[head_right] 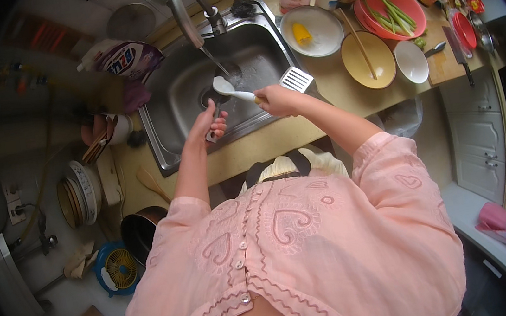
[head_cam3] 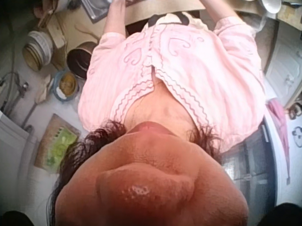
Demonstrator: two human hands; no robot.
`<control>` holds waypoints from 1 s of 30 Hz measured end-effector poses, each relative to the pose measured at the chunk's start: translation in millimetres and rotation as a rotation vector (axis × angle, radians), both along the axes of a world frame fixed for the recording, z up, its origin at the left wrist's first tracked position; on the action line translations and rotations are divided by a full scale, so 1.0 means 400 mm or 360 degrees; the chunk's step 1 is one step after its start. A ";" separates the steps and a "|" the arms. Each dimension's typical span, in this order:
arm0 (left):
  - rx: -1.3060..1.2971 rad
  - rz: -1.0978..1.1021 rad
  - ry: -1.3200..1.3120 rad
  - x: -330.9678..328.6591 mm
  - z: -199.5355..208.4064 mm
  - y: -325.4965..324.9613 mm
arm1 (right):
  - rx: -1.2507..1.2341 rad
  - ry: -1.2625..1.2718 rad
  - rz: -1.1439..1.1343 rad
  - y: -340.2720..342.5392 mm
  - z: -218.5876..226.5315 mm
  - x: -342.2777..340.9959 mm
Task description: The person washes a frying pan and a ladle in the kitchen sink using a brush and running water. They scrub the interior of the pan, rinse it, and then scrub and rinse the ladle under the faucet.
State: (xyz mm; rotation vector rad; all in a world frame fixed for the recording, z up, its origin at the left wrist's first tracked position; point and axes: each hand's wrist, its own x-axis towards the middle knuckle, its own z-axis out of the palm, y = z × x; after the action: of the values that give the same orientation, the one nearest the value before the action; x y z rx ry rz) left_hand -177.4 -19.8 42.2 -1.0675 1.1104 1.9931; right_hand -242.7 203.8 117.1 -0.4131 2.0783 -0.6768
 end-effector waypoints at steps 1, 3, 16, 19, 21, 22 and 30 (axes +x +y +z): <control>-0.0062 -0.0043 -0.0014 -0.027 0.004 -0.003 | -0.0073 0.0106 -0.0052 0.010 -0.019 -0.001; -0.0067 -0.0233 -0.0013 -0.078 0.012 -0.001 | -0.0217 0.0323 -0.0162 0.030 -0.135 -0.012; -0.0749 -0.1349 0.0010 -0.415 0.006 0.011 | -0.0409 -0.0019 -0.0698 0.081 -0.113 0.024; -0.0941 -0.1647 0.0068 -0.442 0.046 0.037 | -0.0306 -0.0036 -0.0776 0.086 -0.140 0.014; -0.0868 -0.1593 0.0171 -0.460 0.020 0.013 | -0.0367 0.0081 -0.0669 0.063 -0.146 0.027; -0.0766 -0.1611 0.0194 -0.452 0.045 0.026 | -0.0429 0.0002 -0.0607 0.055 -0.120 0.038; -0.0693 -0.1359 -0.0002 -0.396 0.067 0.023 | -0.0256 -0.0092 -0.0613 0.106 -0.146 0.048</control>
State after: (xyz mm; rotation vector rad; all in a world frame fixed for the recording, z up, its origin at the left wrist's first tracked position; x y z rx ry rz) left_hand -335.8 -10.5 69.0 -0.6061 1.6843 1.1004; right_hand -223.7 246.1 58.7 -0.0769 2.0739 -1.0746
